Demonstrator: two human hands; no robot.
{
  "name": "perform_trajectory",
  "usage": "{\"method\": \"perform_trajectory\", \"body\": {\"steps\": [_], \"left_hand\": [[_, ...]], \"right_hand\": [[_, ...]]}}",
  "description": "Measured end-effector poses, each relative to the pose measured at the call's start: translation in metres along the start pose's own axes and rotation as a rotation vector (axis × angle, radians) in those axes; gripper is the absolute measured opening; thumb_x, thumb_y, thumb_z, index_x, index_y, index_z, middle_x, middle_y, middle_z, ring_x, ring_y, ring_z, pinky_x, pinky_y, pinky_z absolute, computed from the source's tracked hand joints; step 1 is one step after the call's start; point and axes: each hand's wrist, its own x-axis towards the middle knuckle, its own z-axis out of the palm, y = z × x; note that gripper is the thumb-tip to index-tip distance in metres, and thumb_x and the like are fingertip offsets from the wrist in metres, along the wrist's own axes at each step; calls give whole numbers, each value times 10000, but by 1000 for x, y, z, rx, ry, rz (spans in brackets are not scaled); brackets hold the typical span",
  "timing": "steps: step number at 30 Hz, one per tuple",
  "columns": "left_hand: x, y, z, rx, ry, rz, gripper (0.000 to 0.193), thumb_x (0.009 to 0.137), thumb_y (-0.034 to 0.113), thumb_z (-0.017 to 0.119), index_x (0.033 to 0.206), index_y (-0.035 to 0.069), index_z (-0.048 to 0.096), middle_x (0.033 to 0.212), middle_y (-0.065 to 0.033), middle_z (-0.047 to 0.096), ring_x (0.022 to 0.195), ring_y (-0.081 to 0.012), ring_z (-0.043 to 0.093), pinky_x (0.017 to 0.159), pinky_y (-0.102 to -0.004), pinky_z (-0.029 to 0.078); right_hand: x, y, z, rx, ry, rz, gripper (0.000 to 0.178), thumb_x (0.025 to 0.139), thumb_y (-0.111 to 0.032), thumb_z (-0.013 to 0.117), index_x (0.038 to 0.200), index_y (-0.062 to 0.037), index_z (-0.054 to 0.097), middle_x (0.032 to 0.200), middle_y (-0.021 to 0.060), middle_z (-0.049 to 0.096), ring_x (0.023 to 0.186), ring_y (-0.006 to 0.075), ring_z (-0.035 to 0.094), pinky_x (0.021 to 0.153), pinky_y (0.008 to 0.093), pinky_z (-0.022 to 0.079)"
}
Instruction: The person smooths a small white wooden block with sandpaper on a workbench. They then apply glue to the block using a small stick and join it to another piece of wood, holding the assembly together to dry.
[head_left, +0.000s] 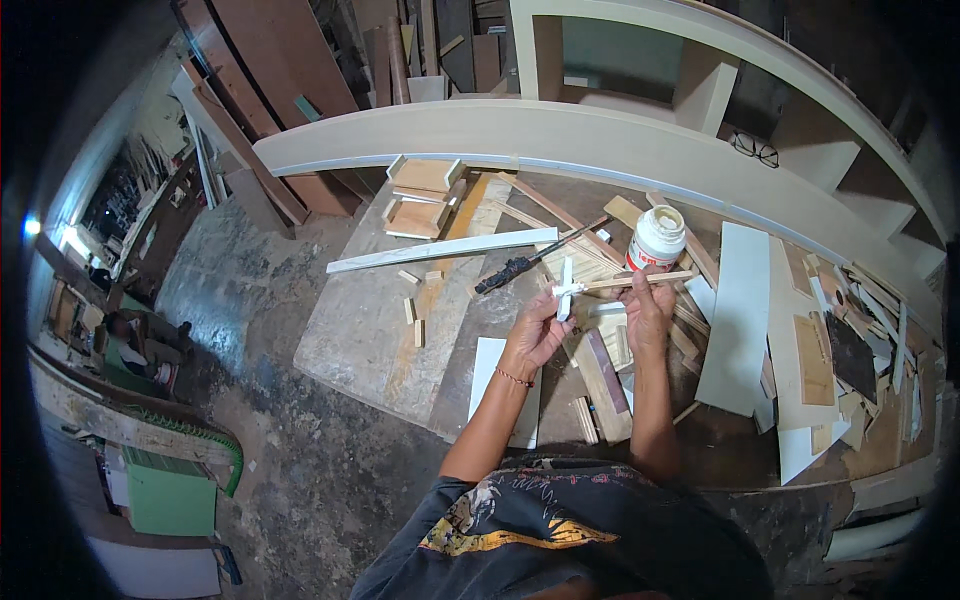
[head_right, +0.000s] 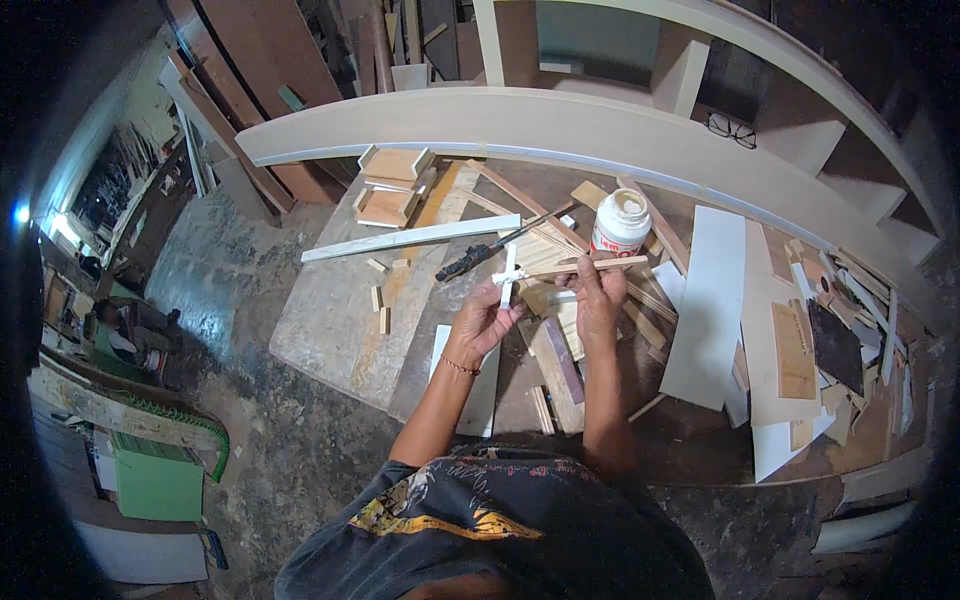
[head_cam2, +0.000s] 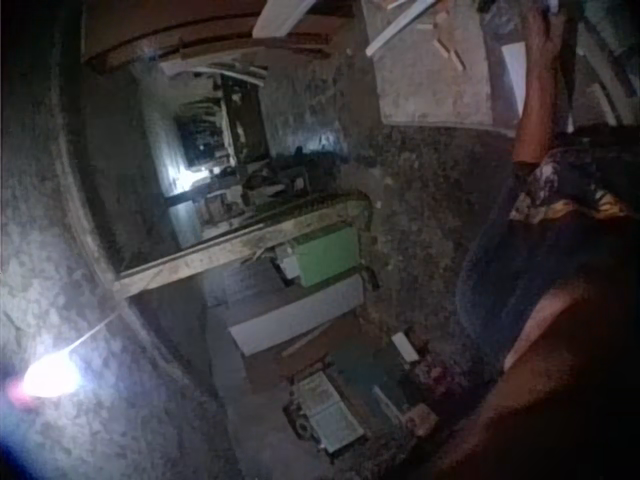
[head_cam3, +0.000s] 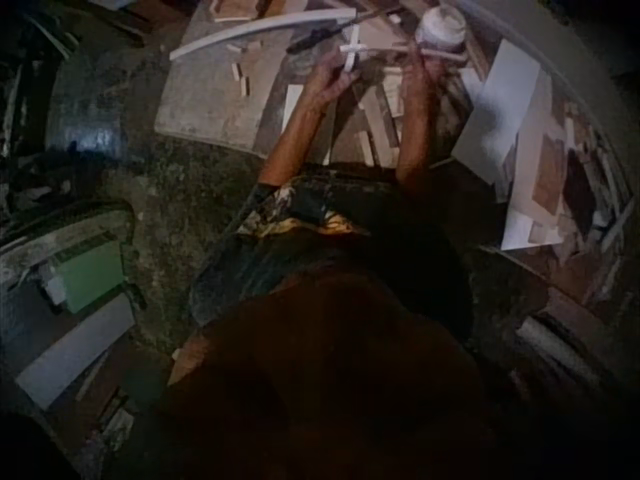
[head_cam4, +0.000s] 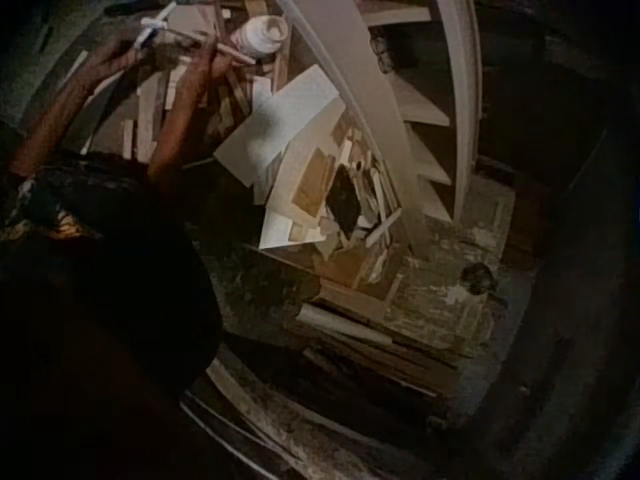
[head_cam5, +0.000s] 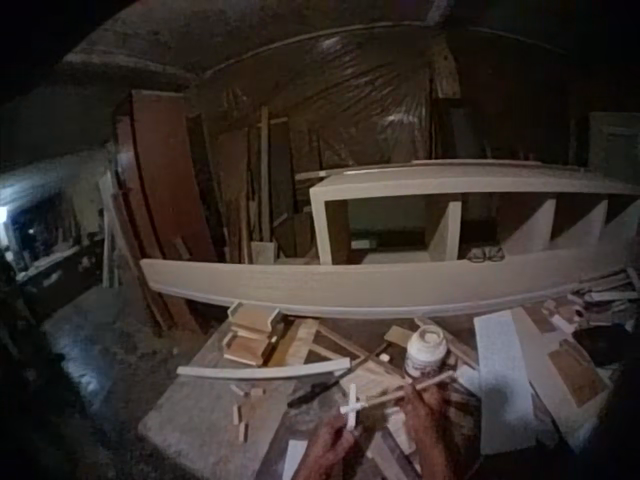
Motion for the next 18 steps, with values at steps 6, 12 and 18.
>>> {"method": "perform_trajectory", "body": {"steps": [6, 12, 18], "left_hand": [[-5, 2, 11, 50, -43, -63, 358, 809, 158, 538, 1115, -4, 445, 941, -75, 559, 789, -138, 549, 699, -272, 478], [-2, 1, 2, 132, -77, -38, 406, 798, 160, 555, 1147, -7, 428, 997, -83, 552, 831, -144, 552, 729, -277, 467], [-2, 2, 1, 144, -54, -28, 422, 790, 146, 565, 1149, -23, 422, 998, -83, 552, 832, -144, 553, 730, -278, 465]], "right_hand": [[5, 0, 0, 50, 136, -101, 140, 798, -110, 563, 844, -24, 463, 738, 87, 555, 613, 165, 554, 558, 283, 476], [8, -2, 1, 69, 231, -117, 153, 804, -115, 556, 872, -24, 454, 775, 101, 558, 649, 169, 561, 587, 290, 485], [7, -2, -7, 90, 150, -84, 167, 809, -107, 546, 903, -24, 436, 816, 114, 555, 673, 170, 561, 596, 296, 486]]}}
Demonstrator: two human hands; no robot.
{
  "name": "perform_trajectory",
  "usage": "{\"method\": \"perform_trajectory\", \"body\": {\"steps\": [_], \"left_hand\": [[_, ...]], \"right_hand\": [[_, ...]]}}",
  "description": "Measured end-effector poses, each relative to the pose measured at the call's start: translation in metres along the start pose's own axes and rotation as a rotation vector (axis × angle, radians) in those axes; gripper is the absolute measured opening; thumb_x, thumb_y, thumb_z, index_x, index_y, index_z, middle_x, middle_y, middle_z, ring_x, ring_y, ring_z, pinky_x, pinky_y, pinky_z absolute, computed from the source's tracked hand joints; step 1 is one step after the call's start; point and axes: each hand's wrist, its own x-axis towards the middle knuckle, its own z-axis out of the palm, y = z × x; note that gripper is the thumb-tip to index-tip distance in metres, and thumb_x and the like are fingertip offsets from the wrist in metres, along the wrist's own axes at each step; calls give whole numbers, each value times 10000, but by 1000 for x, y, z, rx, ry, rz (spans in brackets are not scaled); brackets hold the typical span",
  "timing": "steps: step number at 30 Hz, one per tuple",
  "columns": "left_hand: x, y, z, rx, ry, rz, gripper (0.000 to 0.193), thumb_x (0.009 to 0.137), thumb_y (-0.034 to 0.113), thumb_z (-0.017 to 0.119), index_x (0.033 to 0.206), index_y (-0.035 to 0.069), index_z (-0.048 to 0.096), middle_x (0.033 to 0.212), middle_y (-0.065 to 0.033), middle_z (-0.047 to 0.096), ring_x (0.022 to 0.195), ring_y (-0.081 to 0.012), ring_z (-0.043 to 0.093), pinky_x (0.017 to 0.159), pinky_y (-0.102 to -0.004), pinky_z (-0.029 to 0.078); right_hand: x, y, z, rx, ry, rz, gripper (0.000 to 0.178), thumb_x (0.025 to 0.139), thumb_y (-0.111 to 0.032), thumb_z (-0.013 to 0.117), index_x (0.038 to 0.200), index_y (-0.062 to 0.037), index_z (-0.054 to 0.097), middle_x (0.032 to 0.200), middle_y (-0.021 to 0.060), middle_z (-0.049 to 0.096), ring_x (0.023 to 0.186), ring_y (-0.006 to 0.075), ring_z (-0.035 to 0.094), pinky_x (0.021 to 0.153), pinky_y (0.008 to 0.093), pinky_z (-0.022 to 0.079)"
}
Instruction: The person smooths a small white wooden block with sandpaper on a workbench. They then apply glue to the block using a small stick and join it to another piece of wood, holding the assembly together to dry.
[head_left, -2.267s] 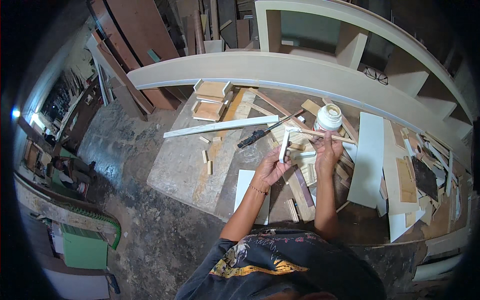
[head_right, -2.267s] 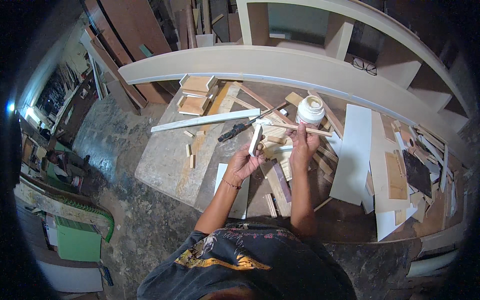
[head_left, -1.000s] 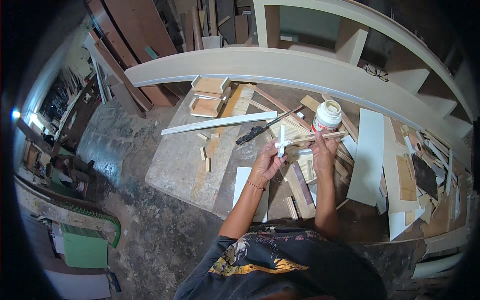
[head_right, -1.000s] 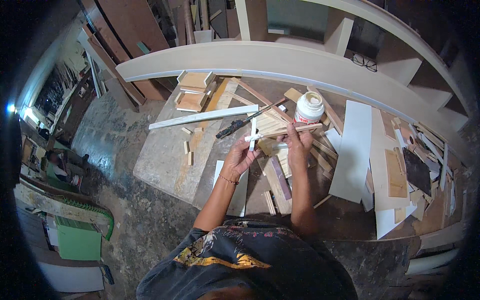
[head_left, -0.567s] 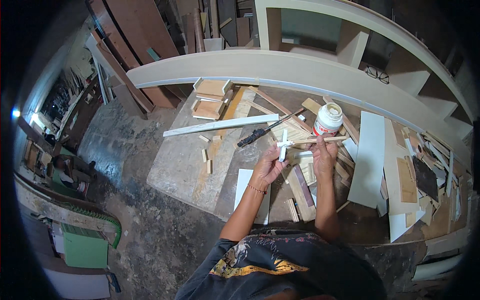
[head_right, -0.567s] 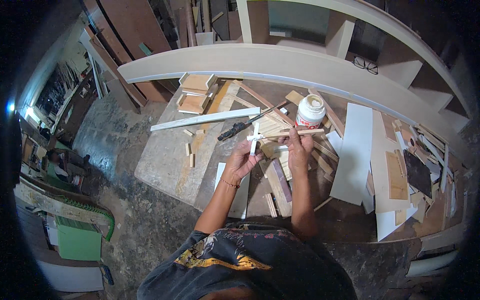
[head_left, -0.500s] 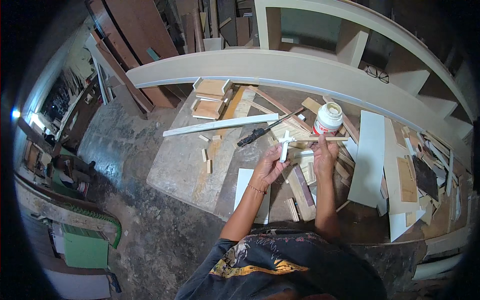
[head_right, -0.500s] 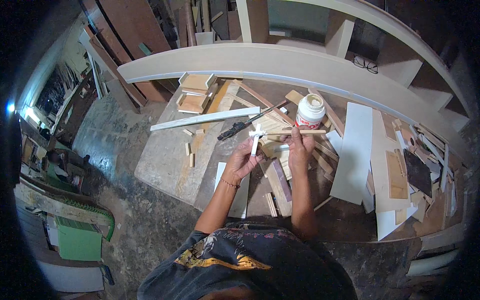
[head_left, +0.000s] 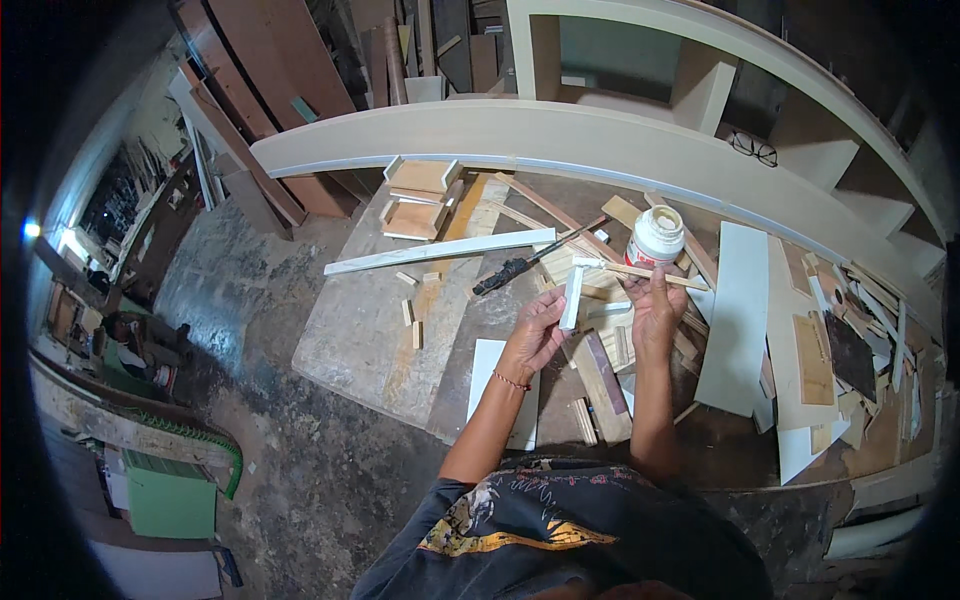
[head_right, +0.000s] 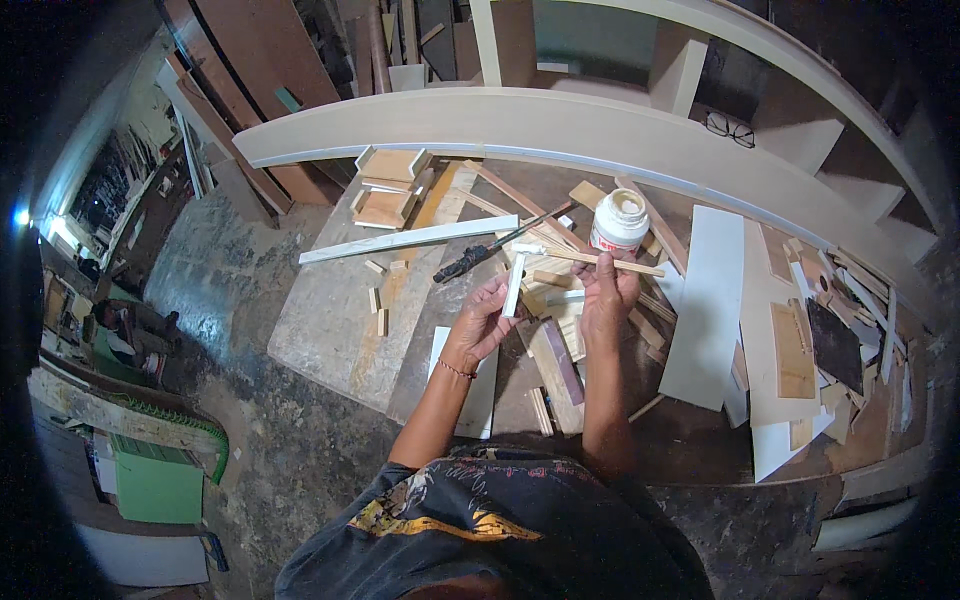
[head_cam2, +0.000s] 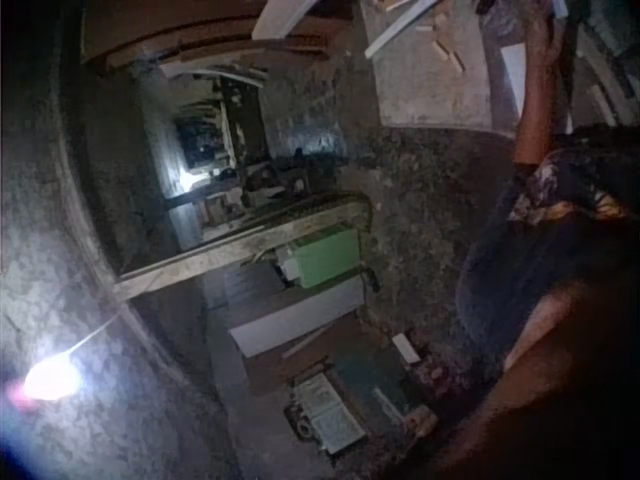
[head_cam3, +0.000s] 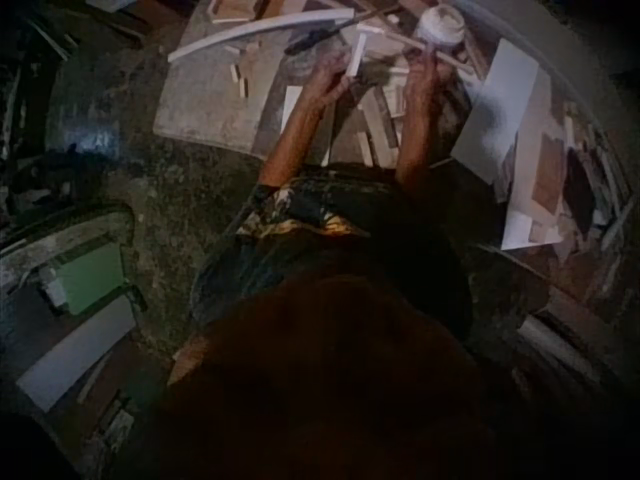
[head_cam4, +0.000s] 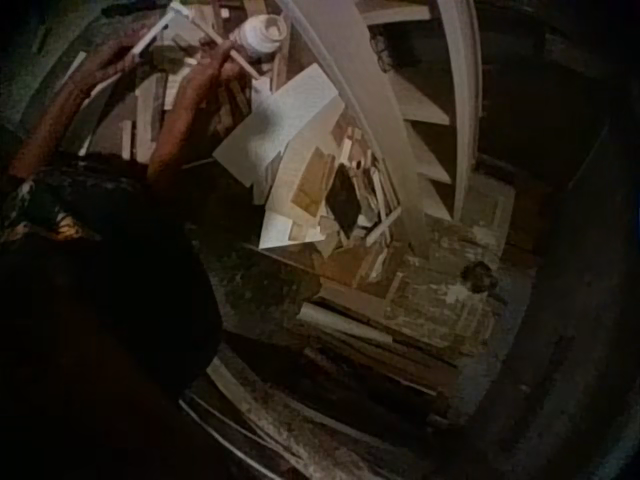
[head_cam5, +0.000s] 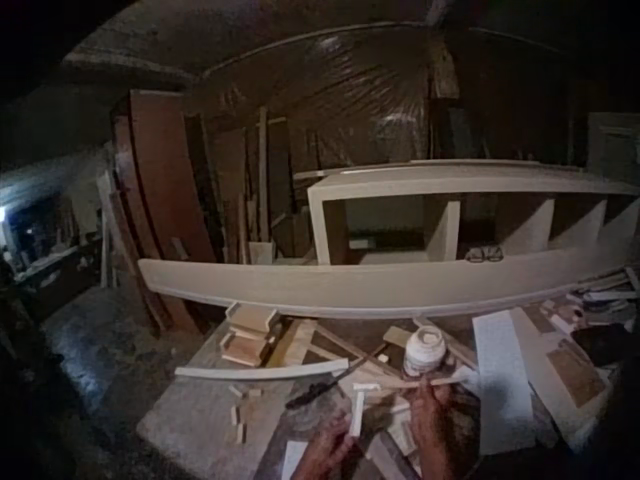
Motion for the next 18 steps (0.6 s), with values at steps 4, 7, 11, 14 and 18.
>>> {"method": "perform_trajectory", "body": {"steps": [4, 7, 11, 14, 18], "left_hand": [[0, 0, 0, 4, -1, -2, 419, 791, 150, 566, 1143, -31, 427, 985, -79, 557, 816, -139, 556, 727, -277, 464], [-3, 3, 6, -8, -2, 12, 409, 790, 155, 568, 1132, -27, 437, 950, -72, 562, 787, -130, 554, 718, -269, 465], [-2, 4, 10, -74, -1, 42, 369, 797, 149, 560, 1102, -25, 450, 917, -59, 559, 780, -126, 546, 721, -274, 470], [0, 2, 7, -138, -14, 48, 365, 792, 126, 563, 1100, -23, 436, 926, -60, 552, 794, -133, 543, 730, -285, 473], [2, 4, 5, -200, -32, 54, 388, 776, 93, 580, 1110, -11, 413, 972, -71, 540, 848, -158, 544, 750, -305, 477]], "right_hand": [[-1, 6, -2, -7, -56, -12, 159, 810, -102, 541, 909, -30, 439, 830, 118, 560, 685, 172, 564, 613, 296, 495], [3, 10, -7, 2, -4, -33, 144, 810, -90, 534, 915, -30, 455, 848, 119, 569, 705, 172, 572, 641, 286, 509], [2, 3, -5, -9, 10, -5, 175, 810, -90, 534, 953, -17, 464, 855, 122, 572, 705, 173, 575, 641, 285, 506], [-2, 0, 2, -13, -51, 36, 186, 807, -87, 537, 965, -3, 485, 855, 129, 576, 701, 177, 578, 634, 284, 506], [-12, -1, 11, -22, -102, 82, 144, 800, -60, 535, 916, 24, 519, 849, 141, 578, 658, 179, 574, 616, 285, 493]]}}
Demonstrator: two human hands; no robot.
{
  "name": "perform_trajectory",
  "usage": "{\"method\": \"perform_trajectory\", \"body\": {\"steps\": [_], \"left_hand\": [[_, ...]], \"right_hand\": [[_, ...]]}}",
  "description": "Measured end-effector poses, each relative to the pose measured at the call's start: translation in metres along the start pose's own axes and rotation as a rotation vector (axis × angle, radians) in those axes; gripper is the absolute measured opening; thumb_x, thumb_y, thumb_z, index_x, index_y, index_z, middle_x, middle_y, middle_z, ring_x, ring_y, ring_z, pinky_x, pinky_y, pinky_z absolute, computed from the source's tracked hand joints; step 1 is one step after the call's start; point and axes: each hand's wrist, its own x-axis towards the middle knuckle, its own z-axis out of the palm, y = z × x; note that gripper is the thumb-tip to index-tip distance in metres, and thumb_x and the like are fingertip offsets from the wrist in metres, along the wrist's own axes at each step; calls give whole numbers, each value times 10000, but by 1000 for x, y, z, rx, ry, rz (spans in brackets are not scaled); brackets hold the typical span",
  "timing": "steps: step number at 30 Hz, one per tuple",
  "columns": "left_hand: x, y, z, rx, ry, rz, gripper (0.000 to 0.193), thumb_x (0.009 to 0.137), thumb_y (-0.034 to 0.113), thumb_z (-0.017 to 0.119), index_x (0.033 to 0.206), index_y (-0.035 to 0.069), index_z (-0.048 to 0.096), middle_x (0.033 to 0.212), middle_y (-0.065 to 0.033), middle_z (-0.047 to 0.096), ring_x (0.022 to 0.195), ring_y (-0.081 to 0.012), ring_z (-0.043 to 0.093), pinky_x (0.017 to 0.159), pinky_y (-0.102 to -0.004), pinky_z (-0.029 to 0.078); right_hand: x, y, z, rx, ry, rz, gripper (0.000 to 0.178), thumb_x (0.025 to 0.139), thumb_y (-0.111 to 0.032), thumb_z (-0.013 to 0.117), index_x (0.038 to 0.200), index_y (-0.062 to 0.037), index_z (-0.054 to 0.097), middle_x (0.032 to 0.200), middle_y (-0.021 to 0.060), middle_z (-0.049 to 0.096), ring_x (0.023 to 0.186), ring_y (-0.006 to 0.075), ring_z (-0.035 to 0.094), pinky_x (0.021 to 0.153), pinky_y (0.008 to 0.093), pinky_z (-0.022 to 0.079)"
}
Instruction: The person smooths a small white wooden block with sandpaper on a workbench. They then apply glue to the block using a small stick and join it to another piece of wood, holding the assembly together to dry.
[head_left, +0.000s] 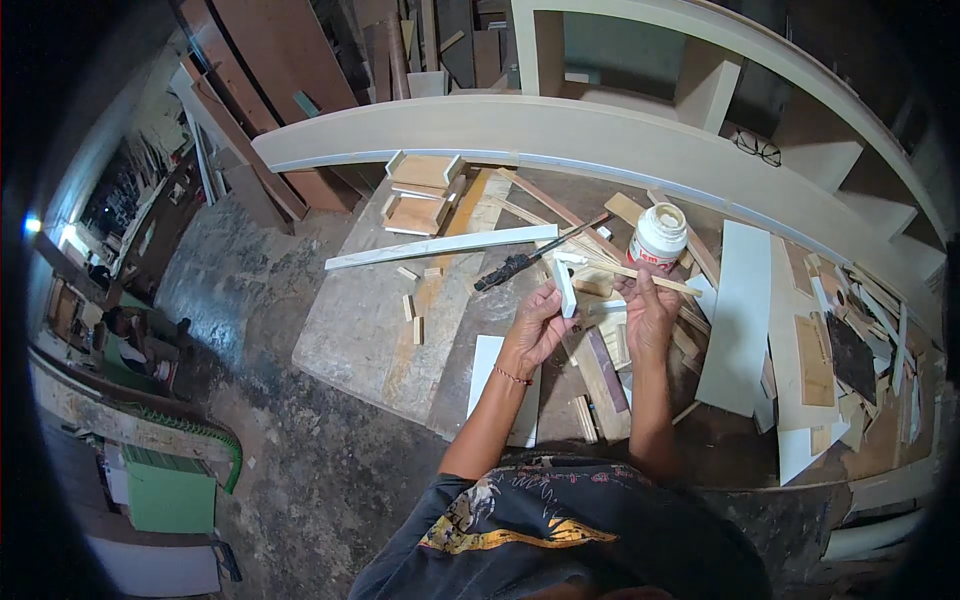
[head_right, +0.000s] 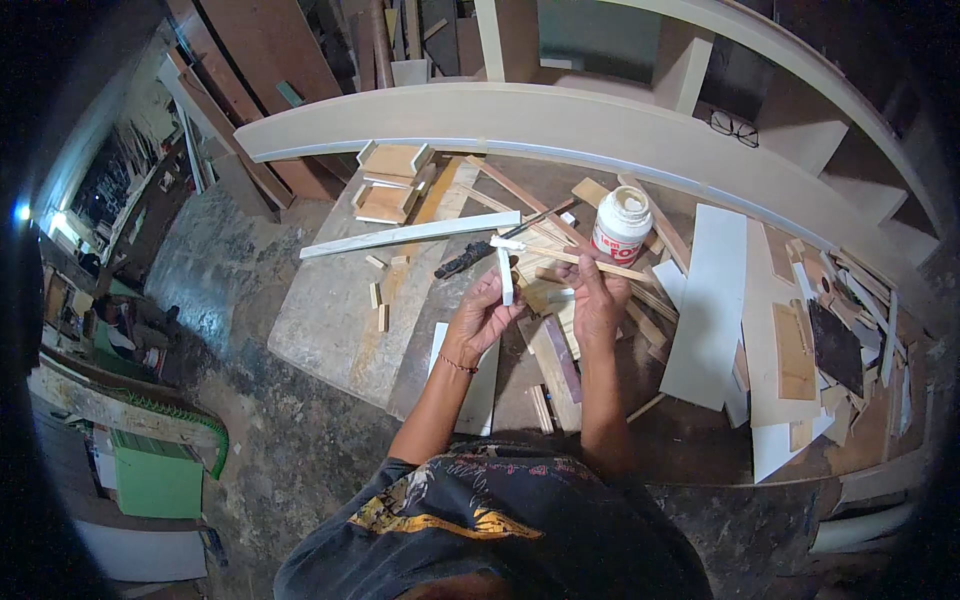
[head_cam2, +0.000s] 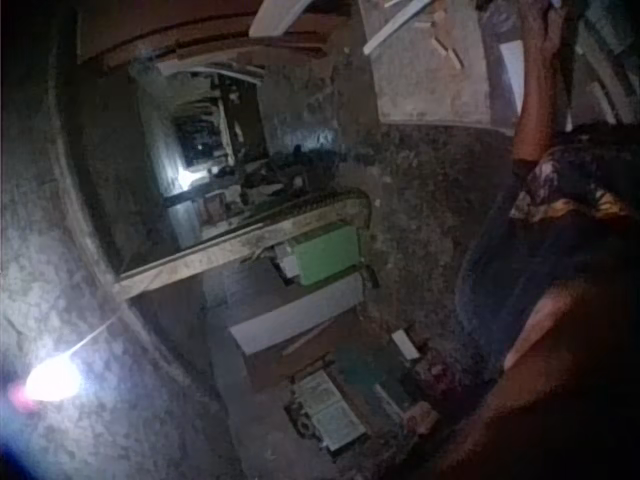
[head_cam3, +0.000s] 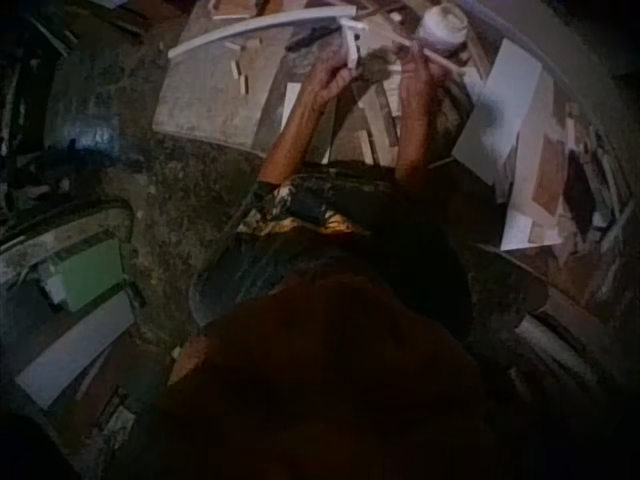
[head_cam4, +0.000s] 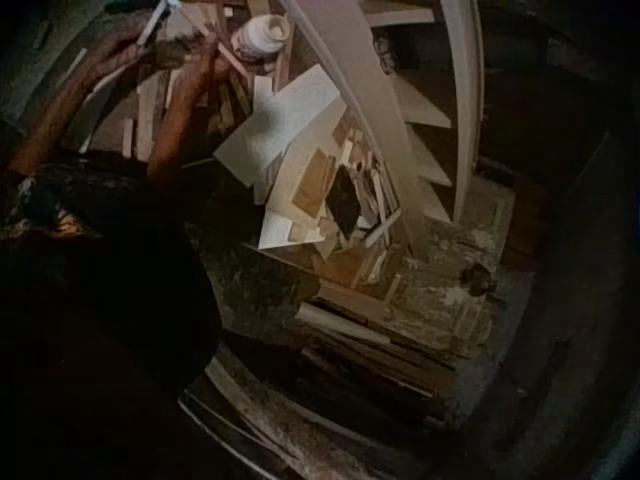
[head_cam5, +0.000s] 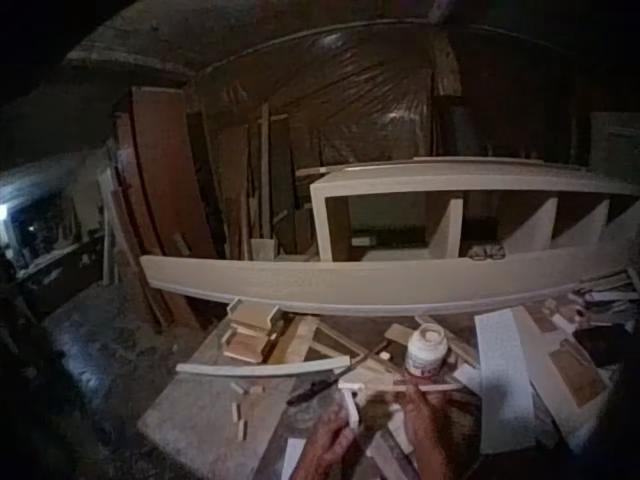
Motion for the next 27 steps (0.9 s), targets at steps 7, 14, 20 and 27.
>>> {"method": "perform_trajectory", "body": {"steps": [7, 14, 20, 27], "left_hand": [[-1, 11, 14, 57, 95, 157, 328, 757, 55, 593, 1046, 18, 443, 996, -78, 534, 937, -190, 533, 828, -341, 461], [-6, 7, 27, 185, 193, 350, 281, 724, -46, 590, 954, 16, 442, 976, -103, 523, 908, -199, 541, 826, -314, 471], [-8, 4, 40, 353, 284, 510, 214, 716, -71, 581, 857, 27, 452, 932, -95, 528, 865, -170, 547, 750, -262, 490], [-9, 3, 35, 496, 385, 561, 218, 723, -64, 574, 901, -1, 464, 903, -96, 540, 809, -165, 562, 712, -250, 493]], "right_hand": [[-18, 2, 22, -126, 21, -137, 113, 745, 19, 578, 766, -1, 469, 788, 156, 563, 631, 174, 567, 596, 277, 483], [-24, 4, 33, -28, 17, -161, 99, 759, 21, 554, 762, -1, 457, 788, 132, 543, 644, 152, 551, 601, 256, 457], [-32, 7, 39, -197, 59, -136, 121, 799, -21, 513, 896, 49, 535, 806, 105, 550, 664, 136, 550, 626, 240, 455], [-36, 8, 45, -127, 47, -50, 205, 823, -63, 504, 979, 66, 533, 894, 97, 531, 716, 145, 554, 673, 270, 491]]}}
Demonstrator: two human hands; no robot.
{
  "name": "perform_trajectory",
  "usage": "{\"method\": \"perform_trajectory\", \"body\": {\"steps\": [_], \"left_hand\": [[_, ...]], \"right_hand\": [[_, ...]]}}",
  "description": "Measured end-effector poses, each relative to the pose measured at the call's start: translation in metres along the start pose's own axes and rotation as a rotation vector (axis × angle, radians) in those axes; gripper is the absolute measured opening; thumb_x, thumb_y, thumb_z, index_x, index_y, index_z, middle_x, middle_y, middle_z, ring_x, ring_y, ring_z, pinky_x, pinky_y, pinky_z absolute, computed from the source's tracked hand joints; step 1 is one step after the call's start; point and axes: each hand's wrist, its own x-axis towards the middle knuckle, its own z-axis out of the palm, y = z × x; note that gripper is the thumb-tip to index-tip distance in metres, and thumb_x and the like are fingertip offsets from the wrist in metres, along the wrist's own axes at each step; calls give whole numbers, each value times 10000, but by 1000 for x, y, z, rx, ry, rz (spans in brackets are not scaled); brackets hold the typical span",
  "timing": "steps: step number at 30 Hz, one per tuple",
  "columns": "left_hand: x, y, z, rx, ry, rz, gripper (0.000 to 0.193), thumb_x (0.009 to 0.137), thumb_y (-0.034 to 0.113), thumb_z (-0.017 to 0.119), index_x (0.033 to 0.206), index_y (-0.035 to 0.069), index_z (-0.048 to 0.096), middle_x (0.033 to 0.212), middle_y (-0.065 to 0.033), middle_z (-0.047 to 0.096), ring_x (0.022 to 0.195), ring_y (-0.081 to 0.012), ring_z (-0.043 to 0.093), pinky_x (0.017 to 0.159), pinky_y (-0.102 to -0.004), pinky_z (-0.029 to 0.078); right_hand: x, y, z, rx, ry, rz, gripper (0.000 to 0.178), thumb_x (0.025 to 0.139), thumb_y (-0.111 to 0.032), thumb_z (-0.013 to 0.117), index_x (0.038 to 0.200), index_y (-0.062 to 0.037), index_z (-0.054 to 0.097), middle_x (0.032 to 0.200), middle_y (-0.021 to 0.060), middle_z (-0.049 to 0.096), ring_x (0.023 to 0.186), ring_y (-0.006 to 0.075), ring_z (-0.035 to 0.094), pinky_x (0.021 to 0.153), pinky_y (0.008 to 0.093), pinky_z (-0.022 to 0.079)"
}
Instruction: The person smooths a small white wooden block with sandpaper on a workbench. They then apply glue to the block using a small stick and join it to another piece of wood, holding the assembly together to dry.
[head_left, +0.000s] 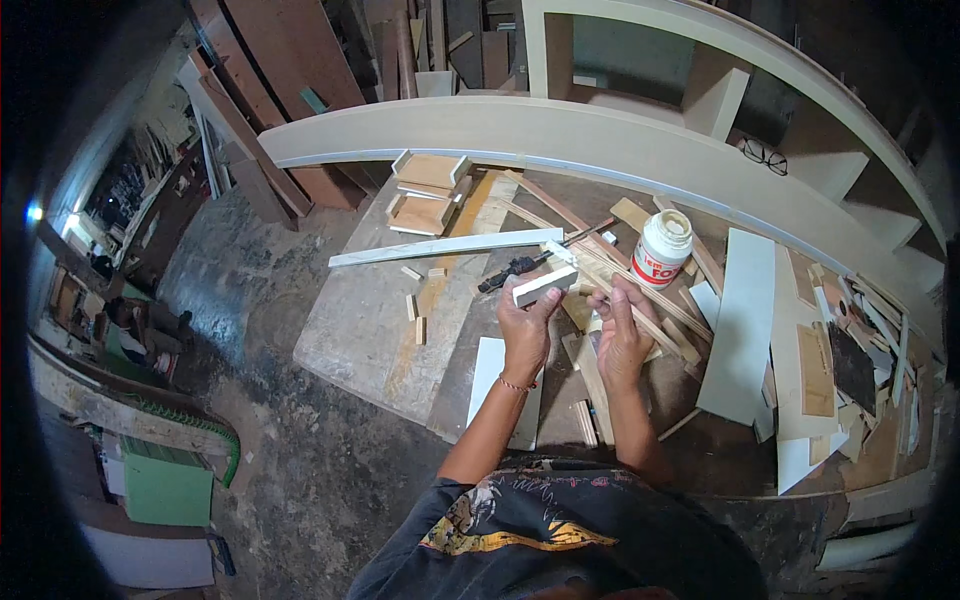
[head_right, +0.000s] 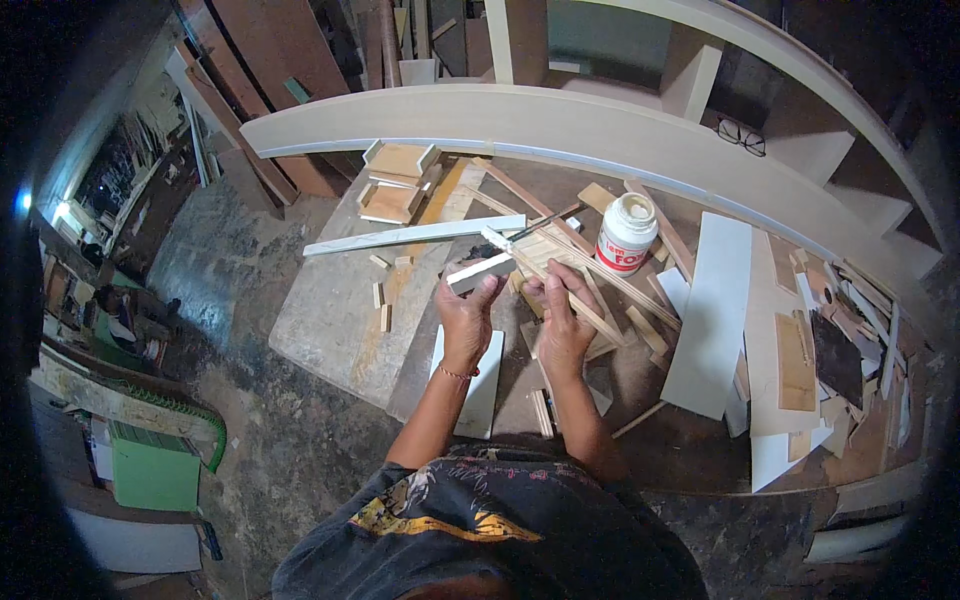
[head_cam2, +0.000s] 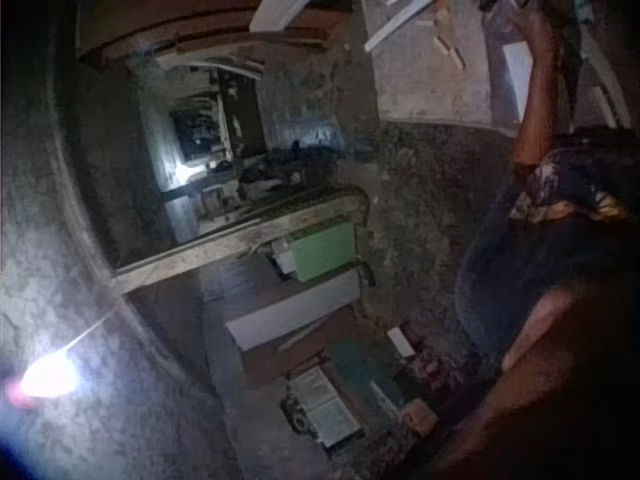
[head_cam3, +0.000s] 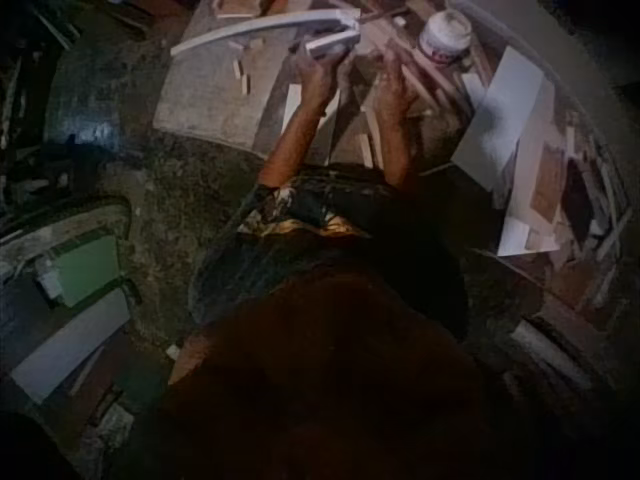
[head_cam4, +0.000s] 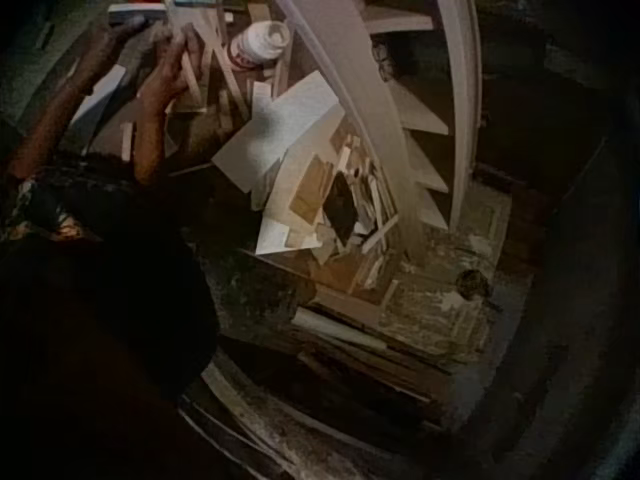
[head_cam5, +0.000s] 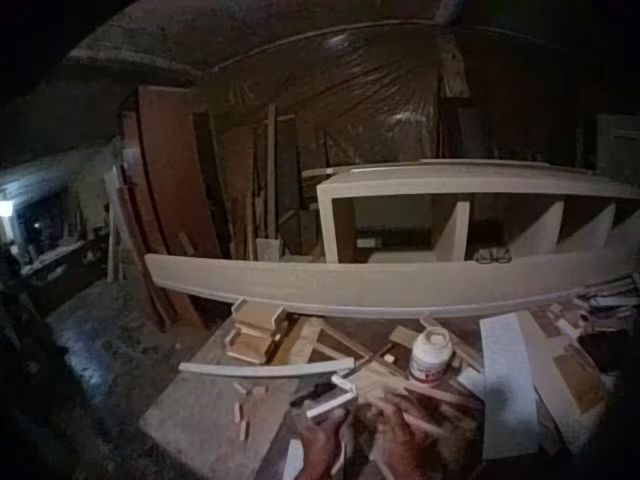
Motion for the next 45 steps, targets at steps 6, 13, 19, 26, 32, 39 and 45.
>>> {"method": "perform_trajectory", "body": {"steps": [6, 13, 19, 26, 32, 39, 45], "left_hand": [[-2, 7, 7, -67, 68, 49, 201, 737, -57, 562, 905, -11, 461, 883, -106, 551, 780, -168, 573, 699, -253, 497], [-1, 7, 4, -72, 83, 70, 197, 743, -60, 556, 904, -13, 451, 874, -114, 554, 774, -172, 577, 698, -258, 502], [6, 12, -3, -17, 125, 104, 230, 742, -47, 569, 926, -15, 435, 889, -115, 545, 785, -178, 570, 720, -278, 500], [11, 11, -7, 32, 182, 139, 198, 732, -48, 578, 892, -1, 470, 856, -91, 557, 778, -153, 558, 708, -242, 463], [6, -2, -13, 179, 132, 143, 242, 719, -75, 571, 923, -10, 460, 884, -100, 549, 813, -174, 560, 745, -279, 485], [4, 1, -3, 127, 146, 114, 230, 734, -79, 555, 927, -13, 450, 905, -110, 546, 825, -179, 561, 751, -280, 487], [8, 5, -8, 46, 183, 125, 232, 737, -71, 561, 929, -22, 441, 900, -114, 543, 788, -184, 569, 732, -297, 507]], "right_hand": [[-3, 6, 2, -36, -34, -25, 209, 820, -62, 509, 978, 73, 527, 912, 139, 536, 738, 174, 562, 645, 273, 500], [-7, 6, -4, -163, -94, -49, 169, 811, -29, 512, 944, 61, 565, 818, 130, 592, 665, 162, 584, 640, 255, 490], [-10, -5, -6, -293, -168, -151, 159, 809, -26, 512, 935, 53, 567, 797, 134, 602, 668, 155, 585, 637, 258, 490], [-9, -4, -15, -268, -84, -51, 172, 823, -56, 498, 933, 62, 554, 753, 134, 600, 661, 157, 583, 630, 271, 492], [-12, -8, -1, -178, -39, -31, 222, 834, -91, 501, 970, 80, 538, 755, 154, 598, 639, 181, 592, 617, 284, 505], [-13, 10, -6, -158, -62, -28, 237, 832, -90, 505, 974, 97, 533, 762, 165, 602, 644, 191, 599, 618, 279, 508], [-15, 8, -11, -183, -104, -18, 232, 832, -87, 502, 974, 93, 536, 773, 170, 606, 662, 191, 603, 631, 282, 506]]}}
